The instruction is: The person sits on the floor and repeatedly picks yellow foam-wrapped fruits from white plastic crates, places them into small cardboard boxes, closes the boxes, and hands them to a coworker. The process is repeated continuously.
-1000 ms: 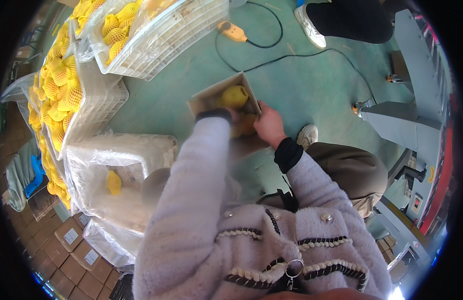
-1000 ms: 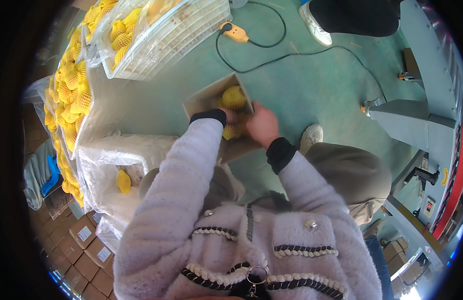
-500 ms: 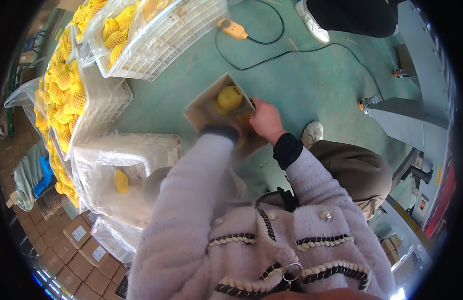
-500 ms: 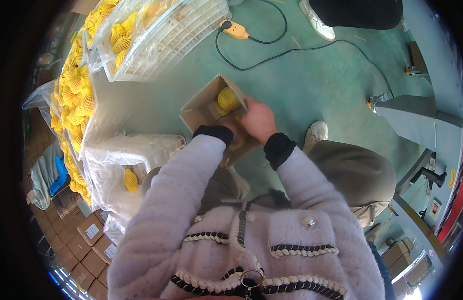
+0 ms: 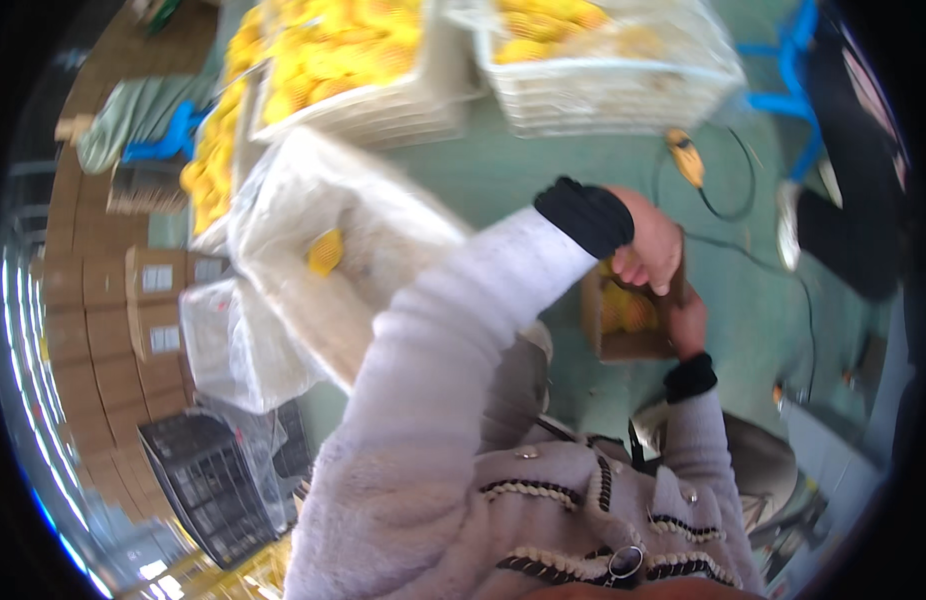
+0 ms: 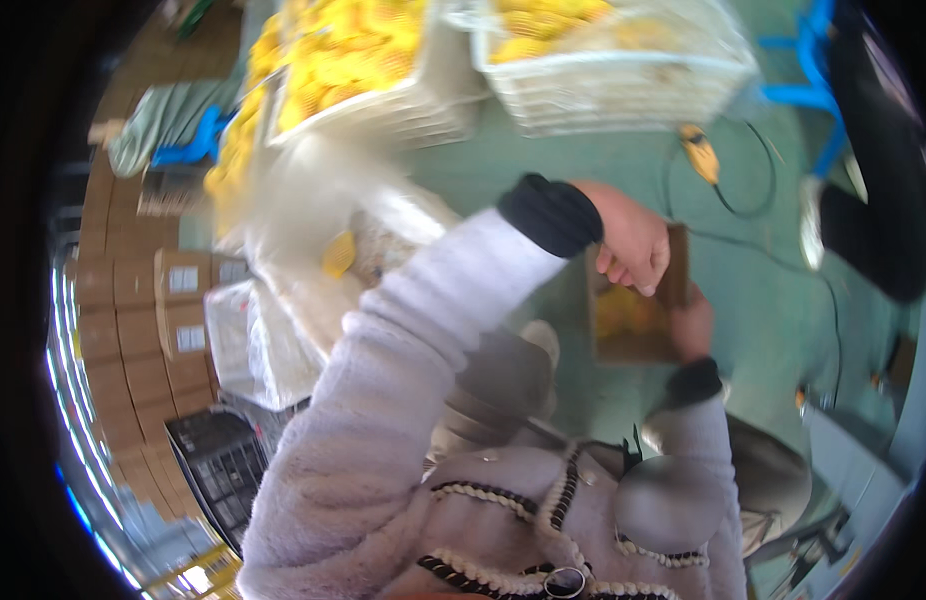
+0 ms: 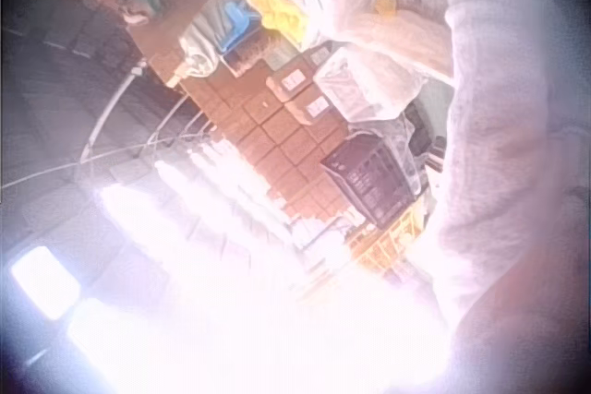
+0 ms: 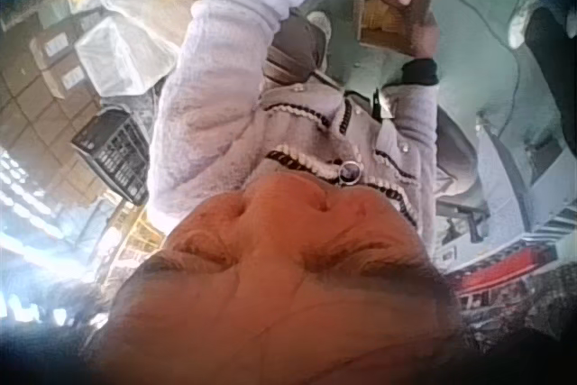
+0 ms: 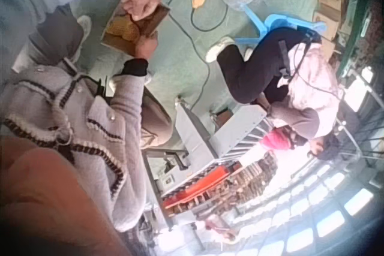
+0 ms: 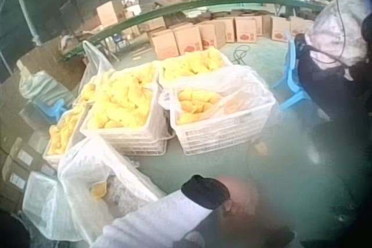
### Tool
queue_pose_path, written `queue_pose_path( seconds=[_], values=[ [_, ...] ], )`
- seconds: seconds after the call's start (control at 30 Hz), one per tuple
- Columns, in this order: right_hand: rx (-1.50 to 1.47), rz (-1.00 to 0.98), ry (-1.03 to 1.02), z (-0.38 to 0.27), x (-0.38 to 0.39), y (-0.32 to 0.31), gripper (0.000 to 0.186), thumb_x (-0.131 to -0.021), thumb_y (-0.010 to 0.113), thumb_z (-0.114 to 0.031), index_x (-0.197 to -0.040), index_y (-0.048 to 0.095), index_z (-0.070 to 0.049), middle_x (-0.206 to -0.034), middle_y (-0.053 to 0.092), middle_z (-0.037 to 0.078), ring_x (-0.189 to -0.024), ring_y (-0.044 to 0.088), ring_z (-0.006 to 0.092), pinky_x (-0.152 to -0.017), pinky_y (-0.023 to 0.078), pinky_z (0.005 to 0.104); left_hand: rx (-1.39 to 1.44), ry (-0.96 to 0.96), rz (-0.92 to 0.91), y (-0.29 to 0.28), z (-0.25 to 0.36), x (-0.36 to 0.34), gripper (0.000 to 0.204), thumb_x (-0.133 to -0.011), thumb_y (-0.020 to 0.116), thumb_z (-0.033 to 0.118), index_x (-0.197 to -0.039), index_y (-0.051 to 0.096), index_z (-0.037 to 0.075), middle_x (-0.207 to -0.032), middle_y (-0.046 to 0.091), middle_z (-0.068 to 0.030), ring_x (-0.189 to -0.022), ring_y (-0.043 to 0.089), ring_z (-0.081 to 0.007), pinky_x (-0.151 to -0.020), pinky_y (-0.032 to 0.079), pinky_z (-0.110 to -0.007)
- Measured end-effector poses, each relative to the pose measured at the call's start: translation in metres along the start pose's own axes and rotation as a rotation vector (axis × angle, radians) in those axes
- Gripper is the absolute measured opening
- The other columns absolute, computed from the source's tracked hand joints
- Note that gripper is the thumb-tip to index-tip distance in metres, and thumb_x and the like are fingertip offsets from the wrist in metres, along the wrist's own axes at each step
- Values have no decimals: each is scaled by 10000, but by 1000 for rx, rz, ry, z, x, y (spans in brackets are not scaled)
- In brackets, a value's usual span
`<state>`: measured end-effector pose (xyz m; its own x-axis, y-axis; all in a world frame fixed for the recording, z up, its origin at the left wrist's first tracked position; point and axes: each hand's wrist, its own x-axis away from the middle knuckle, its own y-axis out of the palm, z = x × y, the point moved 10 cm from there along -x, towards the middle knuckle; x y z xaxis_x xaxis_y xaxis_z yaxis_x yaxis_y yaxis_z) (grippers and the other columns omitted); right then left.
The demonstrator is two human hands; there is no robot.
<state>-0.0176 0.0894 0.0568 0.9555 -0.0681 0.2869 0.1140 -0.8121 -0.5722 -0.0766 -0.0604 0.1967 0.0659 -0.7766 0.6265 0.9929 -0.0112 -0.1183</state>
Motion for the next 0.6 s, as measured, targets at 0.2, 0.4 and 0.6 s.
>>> queue_pose_path(
  seconds=[0.2, 0.4, 0.6],
  values=[
    [63, -12, 9, -1, -4, 2, 392, -791, 492, -1, -1166, 602, 33, -1054, 676, 222, -1012, 649, 331, -871, 486, 390, 275, -68, 729, 3, -271, 339, 242, -861, 607, 178, -648, 600, 65, -622, 572, -20, -582, 543, -98, -521, 409, -275],
    [98, 7, 8, 4, -6, 4, 378, -784, 505, 13, -1144, 617, 47, -1083, 673, 210, -1033, 638, 311, -896, 483, 377, 123, -1393, 1074, 161, -649, 438, 693, -707, 760, 379, -1252, 536, 15, -1260, 575, -231, -1184, 547, -360, -1003, 449, -420],
    [257, 47, 137, 3, 0, -7, 425, -795, 565, -78, -1211, 563, 11, -1060, 647, 250, -985, 615, 408, -885, 480, 409, 287, -1631, 1276, 164, -642, 430, 930, -604, 828, 412, -1340, 414, 21, -1245, 564, -199, -1144, 557, -343, -985, 450, -429]
  ],
)
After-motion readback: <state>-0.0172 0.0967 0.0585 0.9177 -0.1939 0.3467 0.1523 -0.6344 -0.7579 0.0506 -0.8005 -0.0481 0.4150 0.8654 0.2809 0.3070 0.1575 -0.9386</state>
